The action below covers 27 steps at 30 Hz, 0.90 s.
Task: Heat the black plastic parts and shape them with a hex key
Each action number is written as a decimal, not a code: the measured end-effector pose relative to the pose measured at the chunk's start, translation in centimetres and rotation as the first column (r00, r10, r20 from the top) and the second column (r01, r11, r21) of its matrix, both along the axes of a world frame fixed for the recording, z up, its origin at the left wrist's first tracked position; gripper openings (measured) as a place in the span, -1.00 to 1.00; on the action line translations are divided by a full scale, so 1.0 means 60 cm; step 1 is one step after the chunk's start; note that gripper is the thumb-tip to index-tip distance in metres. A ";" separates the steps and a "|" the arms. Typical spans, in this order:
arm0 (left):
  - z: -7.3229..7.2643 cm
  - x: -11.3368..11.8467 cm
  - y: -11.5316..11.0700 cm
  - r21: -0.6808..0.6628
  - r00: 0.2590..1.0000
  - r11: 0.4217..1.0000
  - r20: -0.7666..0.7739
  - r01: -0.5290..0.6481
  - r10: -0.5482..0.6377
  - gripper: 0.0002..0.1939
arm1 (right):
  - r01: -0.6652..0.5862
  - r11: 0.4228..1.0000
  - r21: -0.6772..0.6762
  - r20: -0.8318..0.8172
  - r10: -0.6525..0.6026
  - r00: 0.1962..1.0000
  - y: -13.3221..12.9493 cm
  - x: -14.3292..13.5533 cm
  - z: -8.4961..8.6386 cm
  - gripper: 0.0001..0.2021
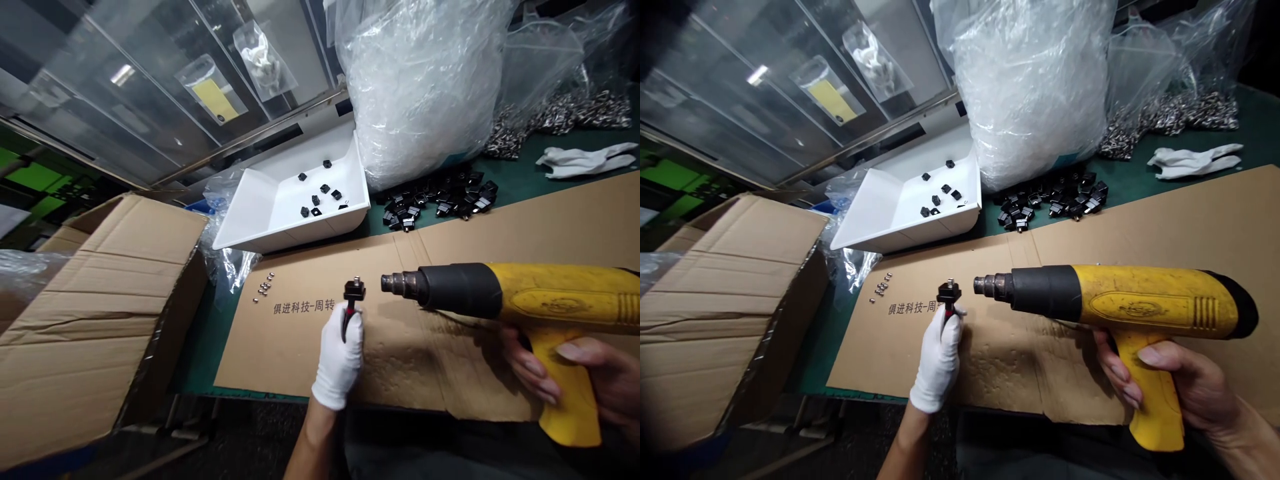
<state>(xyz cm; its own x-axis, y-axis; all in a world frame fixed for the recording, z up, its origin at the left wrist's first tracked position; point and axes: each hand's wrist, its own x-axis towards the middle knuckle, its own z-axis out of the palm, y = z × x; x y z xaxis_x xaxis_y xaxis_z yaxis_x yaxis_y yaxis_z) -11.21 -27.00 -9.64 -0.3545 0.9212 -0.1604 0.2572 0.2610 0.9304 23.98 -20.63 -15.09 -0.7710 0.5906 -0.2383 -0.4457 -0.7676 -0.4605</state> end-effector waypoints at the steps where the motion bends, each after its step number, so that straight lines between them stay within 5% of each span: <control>1: -0.002 -0.001 0.004 0.052 0.971 0.998 -0.231 -0.044 0.055 -0.69 | -0.005 1.000 0.004 0.005 0.005 1.000 -0.001 0.001 -0.003 -0.53; 4: -0.021 -0.006 0.012 0.232 0.722 0.966 -0.648 -0.118 0.244 -0.74 | -0.038 0.999 0.029 0.020 0.038 0.999 -0.002 0.005 -0.009 -0.54; 9: -0.053 -0.018 0.014 0.397 0.497 0.909 -0.768 -0.125 0.404 -0.67 | -0.042 0.998 0.049 0.022 0.041 0.999 0.002 0.003 -0.004 -0.57; 15: -0.056 -0.019 0.015 0.436 0.406 0.900 -0.822 -0.001 0.399 -0.66 | -0.036 0.999 0.035 0.057 0.034 0.998 0.009 -0.001 0.015 -0.57; 27: -0.061 -0.017 0.014 0.496 0.367 0.868 -0.808 0.005 0.460 -0.61 | -0.042 0.992 0.118 0.132 0.026 0.991 0.018 0.000 0.028 -0.57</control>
<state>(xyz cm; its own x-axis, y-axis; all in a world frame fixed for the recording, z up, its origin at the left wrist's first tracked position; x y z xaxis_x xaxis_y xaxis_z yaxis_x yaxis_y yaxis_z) -12.25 -26.14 -13.32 -0.2748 0.6665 0.6930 0.9612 0.1717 0.2161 24.00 -19.58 -13.43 -0.7585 0.5949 -0.2662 -0.3507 -0.7168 -0.6027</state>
